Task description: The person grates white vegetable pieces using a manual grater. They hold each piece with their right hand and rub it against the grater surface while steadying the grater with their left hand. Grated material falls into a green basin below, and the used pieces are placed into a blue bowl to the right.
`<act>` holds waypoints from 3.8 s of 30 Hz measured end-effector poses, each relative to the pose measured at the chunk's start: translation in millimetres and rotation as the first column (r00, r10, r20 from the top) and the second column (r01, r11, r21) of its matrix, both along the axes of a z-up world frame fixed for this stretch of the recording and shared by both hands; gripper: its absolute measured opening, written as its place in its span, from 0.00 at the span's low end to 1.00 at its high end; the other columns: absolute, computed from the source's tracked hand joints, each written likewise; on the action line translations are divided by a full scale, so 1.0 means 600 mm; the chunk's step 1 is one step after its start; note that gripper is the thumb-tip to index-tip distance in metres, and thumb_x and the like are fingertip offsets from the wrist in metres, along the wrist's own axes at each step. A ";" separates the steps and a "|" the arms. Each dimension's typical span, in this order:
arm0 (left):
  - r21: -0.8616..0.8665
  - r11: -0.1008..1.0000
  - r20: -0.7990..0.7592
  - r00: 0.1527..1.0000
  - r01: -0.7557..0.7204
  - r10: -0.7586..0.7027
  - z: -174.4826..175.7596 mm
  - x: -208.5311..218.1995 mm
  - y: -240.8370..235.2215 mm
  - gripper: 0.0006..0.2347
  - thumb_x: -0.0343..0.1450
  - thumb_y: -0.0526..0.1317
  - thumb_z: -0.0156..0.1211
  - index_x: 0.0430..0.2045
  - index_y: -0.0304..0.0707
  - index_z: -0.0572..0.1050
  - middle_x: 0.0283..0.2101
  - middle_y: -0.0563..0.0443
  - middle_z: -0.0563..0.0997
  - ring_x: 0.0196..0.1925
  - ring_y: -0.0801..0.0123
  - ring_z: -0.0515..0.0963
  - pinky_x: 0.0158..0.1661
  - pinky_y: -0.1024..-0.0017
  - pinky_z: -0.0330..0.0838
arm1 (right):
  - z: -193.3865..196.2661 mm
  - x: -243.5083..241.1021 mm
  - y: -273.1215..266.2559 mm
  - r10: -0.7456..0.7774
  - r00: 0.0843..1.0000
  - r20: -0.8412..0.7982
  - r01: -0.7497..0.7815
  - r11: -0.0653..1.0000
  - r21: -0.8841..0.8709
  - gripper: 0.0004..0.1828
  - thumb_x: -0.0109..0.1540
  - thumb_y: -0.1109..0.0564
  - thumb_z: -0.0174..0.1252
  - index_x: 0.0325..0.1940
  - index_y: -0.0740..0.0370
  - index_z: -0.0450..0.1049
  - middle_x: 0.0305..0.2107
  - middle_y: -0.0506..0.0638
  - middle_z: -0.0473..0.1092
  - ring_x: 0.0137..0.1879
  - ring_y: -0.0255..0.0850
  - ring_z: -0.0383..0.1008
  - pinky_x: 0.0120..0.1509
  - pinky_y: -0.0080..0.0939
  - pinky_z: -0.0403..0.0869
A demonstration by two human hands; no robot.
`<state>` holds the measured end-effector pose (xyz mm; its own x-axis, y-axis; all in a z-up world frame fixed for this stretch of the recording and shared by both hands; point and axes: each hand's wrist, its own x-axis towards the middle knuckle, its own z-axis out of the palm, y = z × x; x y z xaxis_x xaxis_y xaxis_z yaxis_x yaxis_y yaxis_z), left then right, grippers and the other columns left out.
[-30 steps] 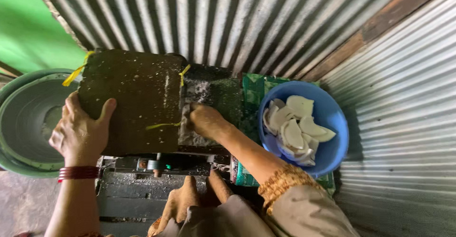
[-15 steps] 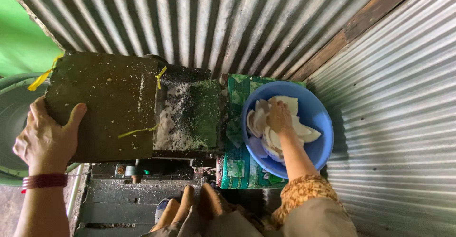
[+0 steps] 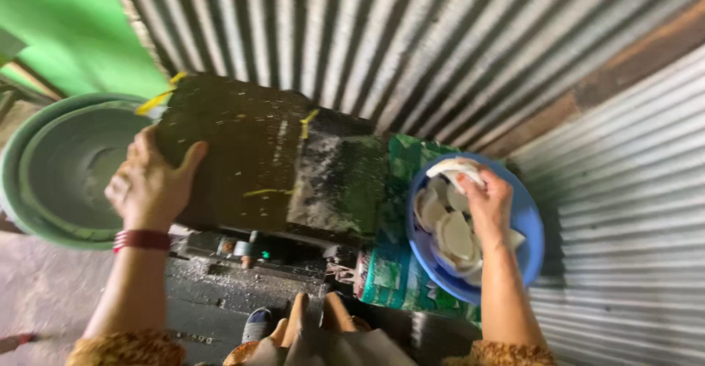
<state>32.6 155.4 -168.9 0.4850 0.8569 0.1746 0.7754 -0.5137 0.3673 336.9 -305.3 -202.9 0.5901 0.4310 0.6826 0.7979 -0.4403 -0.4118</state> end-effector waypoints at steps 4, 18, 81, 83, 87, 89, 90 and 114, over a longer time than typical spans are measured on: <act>0.012 0.999 0.030 0.999 0.036 -0.036 0.011 -0.004 -0.002 0.36 0.70 0.70 0.58 0.63 0.39 0.69 0.56 0.36 0.79 0.54 0.41 0.79 0.51 0.46 0.71 | 0.033 -0.089 0.197 0.402 0.916 -0.011 -0.396 0.897 -0.198 0.19 0.63 0.71 0.58 0.56 0.59 0.80 0.49 0.51 0.77 0.47 0.42 0.80 0.50 0.36 0.81; -0.005 0.998 0.079 0.995 0.064 -0.064 0.010 -0.005 -0.001 0.38 0.69 0.68 0.59 0.63 0.34 0.67 0.56 0.34 0.78 0.54 0.40 0.79 0.50 0.48 0.70 | -0.034 -0.141 0.349 0.612 0.785 -0.098 -0.539 0.597 -0.595 0.16 0.58 0.69 0.63 0.45 0.51 0.83 0.51 0.48 0.77 0.57 0.42 0.74 0.66 0.40 0.74; 0.017 0.998 0.051 0.997 0.062 -0.062 0.005 -0.001 -0.003 0.37 0.70 0.68 0.59 0.62 0.34 0.68 0.58 0.35 0.78 0.54 0.39 0.79 0.50 0.47 0.71 | -0.084 -0.143 0.401 0.188 0.930 -0.316 -0.354 0.693 -0.628 0.21 0.53 0.55 0.70 0.41 0.76 0.78 0.50 0.65 0.69 0.61 0.59 0.68 0.66 0.52 0.71; 0.013 0.999 0.045 0.998 0.053 -0.053 0.005 0.001 -0.003 0.37 0.70 0.68 0.59 0.62 0.33 0.68 0.57 0.35 0.78 0.53 0.39 0.79 0.49 0.48 0.72 | -0.083 -0.145 0.403 0.178 0.926 -0.332 -0.360 0.679 -0.640 0.19 0.52 0.55 0.71 0.40 0.73 0.78 0.48 0.64 0.70 0.61 0.59 0.68 0.66 0.52 0.71; 0.046 0.997 0.044 0.997 0.061 -0.063 0.006 0.002 -0.003 0.37 0.70 0.67 0.59 0.61 0.31 0.68 0.56 0.35 0.79 0.53 0.41 0.80 0.50 0.48 0.72 | -0.078 -0.154 0.414 0.081 0.873 -0.481 -0.413 0.647 -0.641 0.19 0.50 0.56 0.72 0.40 0.69 0.79 0.46 0.62 0.70 0.59 0.56 0.69 0.64 0.52 0.71; 0.034 0.998 0.020 0.998 0.055 -0.055 0.006 0.003 -0.002 0.37 0.70 0.67 0.59 0.61 0.31 0.68 0.56 0.35 0.79 0.53 0.42 0.80 0.50 0.47 0.72 | -0.077 -0.161 0.416 0.087 0.861 -0.502 -0.431 0.650 -0.626 0.19 0.48 0.58 0.73 0.39 0.69 0.79 0.47 0.63 0.69 0.59 0.56 0.68 0.63 0.53 0.71; 0.032 0.998 0.027 0.998 0.058 -0.059 0.007 0.002 -0.002 0.37 0.70 0.67 0.59 0.61 0.31 0.68 0.56 0.34 0.79 0.53 0.41 0.80 0.49 0.48 0.72 | -0.076 -0.165 0.416 0.118 0.870 -0.479 -0.430 0.655 -0.621 0.20 0.47 0.58 0.74 0.38 0.71 0.79 0.48 0.65 0.68 0.60 0.58 0.67 0.63 0.54 0.71; 0.019 0.997 0.065 0.995 0.075 -0.076 0.008 -0.004 -0.001 0.37 0.70 0.68 0.59 0.62 0.33 0.68 0.56 0.34 0.79 0.53 0.41 0.80 0.49 0.48 0.73 | -0.131 -0.101 0.383 0.172 0.868 -0.465 -0.479 0.530 -0.700 0.04 0.56 0.66 0.59 0.33 0.70 0.78 0.40 0.64 0.73 0.47 0.56 0.77 0.53 0.52 0.78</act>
<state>30.4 154.9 -164.3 0.5356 0.8149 0.2215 0.7087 -0.5764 0.4069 276.0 -75.2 -281.3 0.3920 0.8966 -0.2060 0.8521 -0.4382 -0.2863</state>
